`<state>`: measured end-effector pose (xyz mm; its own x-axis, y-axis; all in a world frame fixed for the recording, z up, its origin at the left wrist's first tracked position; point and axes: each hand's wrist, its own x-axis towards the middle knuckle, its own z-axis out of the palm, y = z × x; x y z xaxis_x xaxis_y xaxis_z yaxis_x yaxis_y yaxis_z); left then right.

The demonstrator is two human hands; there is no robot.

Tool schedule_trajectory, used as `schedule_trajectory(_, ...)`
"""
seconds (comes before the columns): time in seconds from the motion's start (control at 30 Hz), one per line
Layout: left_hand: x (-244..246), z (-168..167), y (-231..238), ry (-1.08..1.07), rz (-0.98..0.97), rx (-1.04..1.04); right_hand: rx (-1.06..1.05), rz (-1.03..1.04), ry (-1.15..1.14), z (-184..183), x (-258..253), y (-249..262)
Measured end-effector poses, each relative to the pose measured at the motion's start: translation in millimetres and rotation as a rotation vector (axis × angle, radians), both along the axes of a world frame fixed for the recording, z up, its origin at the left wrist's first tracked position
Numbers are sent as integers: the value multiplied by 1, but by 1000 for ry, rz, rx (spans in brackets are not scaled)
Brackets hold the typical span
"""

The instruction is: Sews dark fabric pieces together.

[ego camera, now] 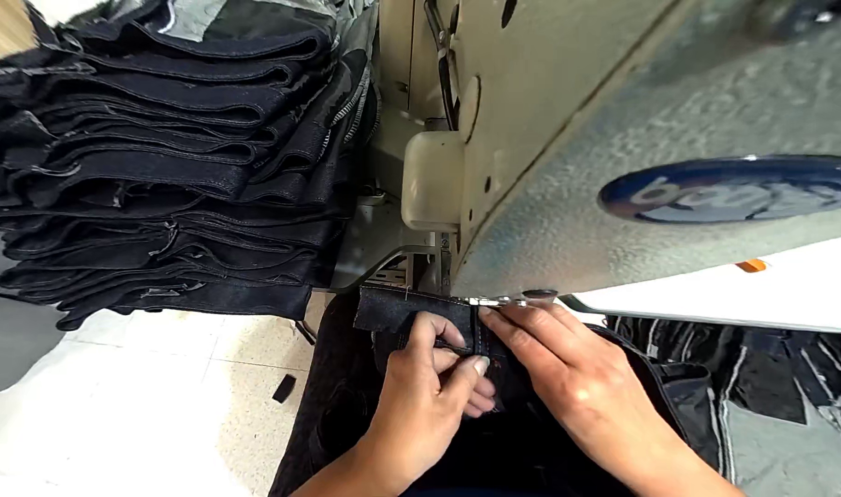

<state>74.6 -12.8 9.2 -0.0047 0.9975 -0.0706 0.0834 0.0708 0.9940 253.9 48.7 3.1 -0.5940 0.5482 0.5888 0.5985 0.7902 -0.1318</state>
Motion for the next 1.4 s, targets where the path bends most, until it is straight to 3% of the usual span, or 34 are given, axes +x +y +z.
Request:
schedule_trajectory(0.1, -16, -21, 4, 737, 133, 712, -8, -20, -13, 0, 2, 1)
schedule_trajectory(0.17, -30, -21, 14, 973, 12, 1022, -16, -27, 3, -1, 3, 3)
schedule_trajectory(0.23, -37, -22, 26, 1049, -153, 1112, -79, -35, 24, -1, 7, 7)
schedule_trajectory(0.33, -45, -25, 37, 953, -265, 1004, -258, -145, 29, 2, 25, 11)
schedule_trajectory(0.43, -41, -26, 36, 899, -215, 936, -289, -244, 48, -7, 47, 22)
schedule_trajectory(0.77, -20, -24, 25, 973, -50, 878, -239, -154, 130, -12, 51, 45)
schedule_trajectory(1.03, -30, -23, 25, 764, -85, 840, -254, -107, 126, -7, 54, 43)
schedule_trajectory(1.13, -41, -14, 27, 638, -21, 738, -239, -115, 121, -5, 54, 43)
schedule_trajectory(1.23, -49, -9, 31, 717, 148, 597, -235, -114, 127, -5, 53, 44)
schedule_trajectory(1.4, -53, -13, 35, 670, -4, 252, -193, -152, 79, -4, 47, 39)
